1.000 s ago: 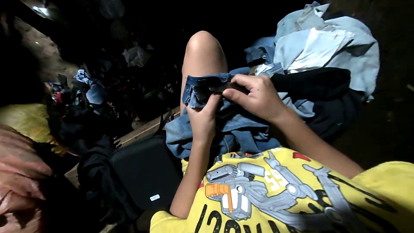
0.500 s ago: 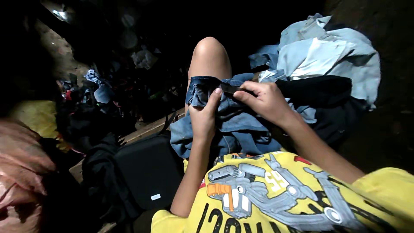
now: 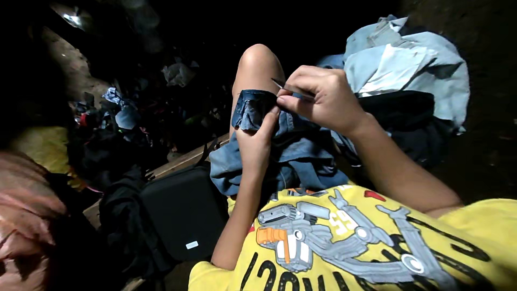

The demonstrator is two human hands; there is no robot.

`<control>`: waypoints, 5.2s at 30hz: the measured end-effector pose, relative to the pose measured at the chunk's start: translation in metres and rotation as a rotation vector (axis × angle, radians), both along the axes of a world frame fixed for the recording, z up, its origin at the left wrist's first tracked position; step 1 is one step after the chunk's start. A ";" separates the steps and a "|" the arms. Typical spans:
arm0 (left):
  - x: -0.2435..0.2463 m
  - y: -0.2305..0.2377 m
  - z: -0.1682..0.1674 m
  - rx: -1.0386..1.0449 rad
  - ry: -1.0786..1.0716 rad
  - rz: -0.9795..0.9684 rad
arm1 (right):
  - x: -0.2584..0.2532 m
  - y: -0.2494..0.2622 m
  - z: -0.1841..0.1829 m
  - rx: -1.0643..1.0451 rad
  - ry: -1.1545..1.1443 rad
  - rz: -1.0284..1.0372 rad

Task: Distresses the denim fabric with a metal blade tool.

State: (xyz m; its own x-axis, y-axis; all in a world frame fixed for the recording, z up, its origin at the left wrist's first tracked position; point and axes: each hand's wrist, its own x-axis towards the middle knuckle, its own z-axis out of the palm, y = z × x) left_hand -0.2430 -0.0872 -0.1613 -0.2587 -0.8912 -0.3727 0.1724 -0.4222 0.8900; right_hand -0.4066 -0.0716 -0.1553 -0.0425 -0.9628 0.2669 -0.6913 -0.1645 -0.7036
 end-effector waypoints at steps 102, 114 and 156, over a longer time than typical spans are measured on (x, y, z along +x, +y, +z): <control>-0.008 -0.014 0.000 0.087 0.122 0.043 | -0.004 0.053 0.001 0.240 -0.100 -0.126; 0.002 -0.009 0.001 0.139 0.215 0.024 | 0.004 0.055 -0.012 0.097 0.124 -0.098; 0.013 -0.019 -0.004 0.136 0.163 -0.180 | 0.011 0.027 -0.021 0.226 -0.268 -0.049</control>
State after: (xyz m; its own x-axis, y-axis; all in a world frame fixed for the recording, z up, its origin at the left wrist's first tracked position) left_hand -0.2297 -0.1066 -0.1653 -0.4744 -0.7702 -0.4262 0.2199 -0.5725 0.7898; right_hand -0.3958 -0.0443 -0.1759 -0.1296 -0.9914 0.0204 -0.4804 0.0448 -0.8759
